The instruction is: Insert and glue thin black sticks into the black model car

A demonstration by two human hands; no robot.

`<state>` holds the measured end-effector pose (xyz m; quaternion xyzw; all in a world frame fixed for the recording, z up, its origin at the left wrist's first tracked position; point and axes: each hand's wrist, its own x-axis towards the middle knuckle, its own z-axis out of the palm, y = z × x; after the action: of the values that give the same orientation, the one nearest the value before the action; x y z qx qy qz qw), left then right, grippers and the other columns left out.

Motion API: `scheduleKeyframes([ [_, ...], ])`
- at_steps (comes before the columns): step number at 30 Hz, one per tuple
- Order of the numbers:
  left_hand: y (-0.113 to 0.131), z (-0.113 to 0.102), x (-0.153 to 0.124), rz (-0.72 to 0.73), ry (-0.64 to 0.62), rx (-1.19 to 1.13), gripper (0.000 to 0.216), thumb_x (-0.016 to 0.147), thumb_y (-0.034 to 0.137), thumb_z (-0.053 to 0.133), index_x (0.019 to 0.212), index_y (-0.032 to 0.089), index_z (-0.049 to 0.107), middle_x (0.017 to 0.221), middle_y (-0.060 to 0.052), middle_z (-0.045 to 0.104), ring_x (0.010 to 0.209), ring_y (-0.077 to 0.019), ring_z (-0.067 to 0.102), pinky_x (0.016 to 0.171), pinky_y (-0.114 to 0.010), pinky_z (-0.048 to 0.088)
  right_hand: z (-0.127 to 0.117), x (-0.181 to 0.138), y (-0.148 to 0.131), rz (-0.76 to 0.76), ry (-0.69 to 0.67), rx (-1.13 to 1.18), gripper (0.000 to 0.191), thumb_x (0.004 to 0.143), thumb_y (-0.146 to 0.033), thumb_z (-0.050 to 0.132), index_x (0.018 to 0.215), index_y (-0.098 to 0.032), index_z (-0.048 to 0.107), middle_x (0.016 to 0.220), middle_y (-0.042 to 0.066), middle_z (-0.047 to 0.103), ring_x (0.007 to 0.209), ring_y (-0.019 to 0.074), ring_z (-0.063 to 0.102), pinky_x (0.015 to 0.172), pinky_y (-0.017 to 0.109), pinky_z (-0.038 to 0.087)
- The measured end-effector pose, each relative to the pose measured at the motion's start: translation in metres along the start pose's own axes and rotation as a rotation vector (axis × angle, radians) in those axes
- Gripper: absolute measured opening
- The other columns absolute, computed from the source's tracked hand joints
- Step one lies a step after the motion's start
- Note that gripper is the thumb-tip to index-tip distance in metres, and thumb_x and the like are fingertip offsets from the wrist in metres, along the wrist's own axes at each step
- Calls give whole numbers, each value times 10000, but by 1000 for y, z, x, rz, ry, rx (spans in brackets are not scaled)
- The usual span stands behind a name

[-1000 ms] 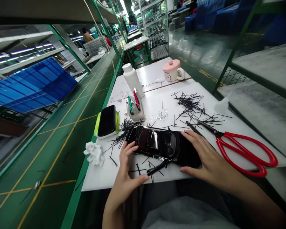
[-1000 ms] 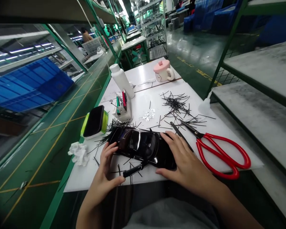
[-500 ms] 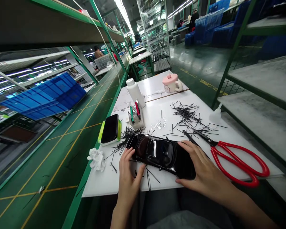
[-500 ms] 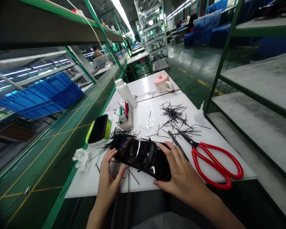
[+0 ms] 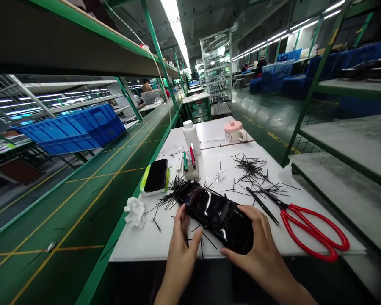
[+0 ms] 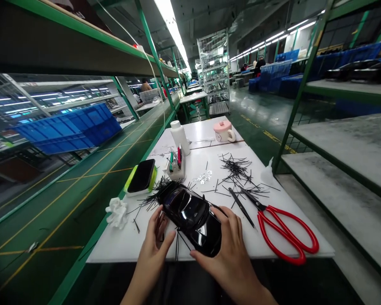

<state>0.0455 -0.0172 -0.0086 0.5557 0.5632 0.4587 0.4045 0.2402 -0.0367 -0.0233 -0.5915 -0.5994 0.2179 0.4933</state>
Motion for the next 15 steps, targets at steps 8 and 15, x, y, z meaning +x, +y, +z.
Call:
scheduleKeyframes([
  [8, 1, 2, 22, 63, 70, -8, 676, 959, 632, 451, 1486, 225, 335, 1615, -140, 316, 1516, -297, 256, 1236, -513, 273, 4, -12, 4, 480, -160, 770, 560, 820, -521, 679, 1242, -316, 373, 1343, 112, 527, 1327, 294, 529, 992, 422, 527],
  [15, 6, -1, 29, 70, 68, 32, 675, 954, 673, 412, 1449, 215, 421, 1572, -135, 397, 1501, -313, 297, 1225, -557, 275, -1, -5, -10, 741, -417, 1125, 728, 718, -442, 812, 1321, -199, 484, 1244, 140, 675, 1185, 326, 645, 1017, 465, 507],
])
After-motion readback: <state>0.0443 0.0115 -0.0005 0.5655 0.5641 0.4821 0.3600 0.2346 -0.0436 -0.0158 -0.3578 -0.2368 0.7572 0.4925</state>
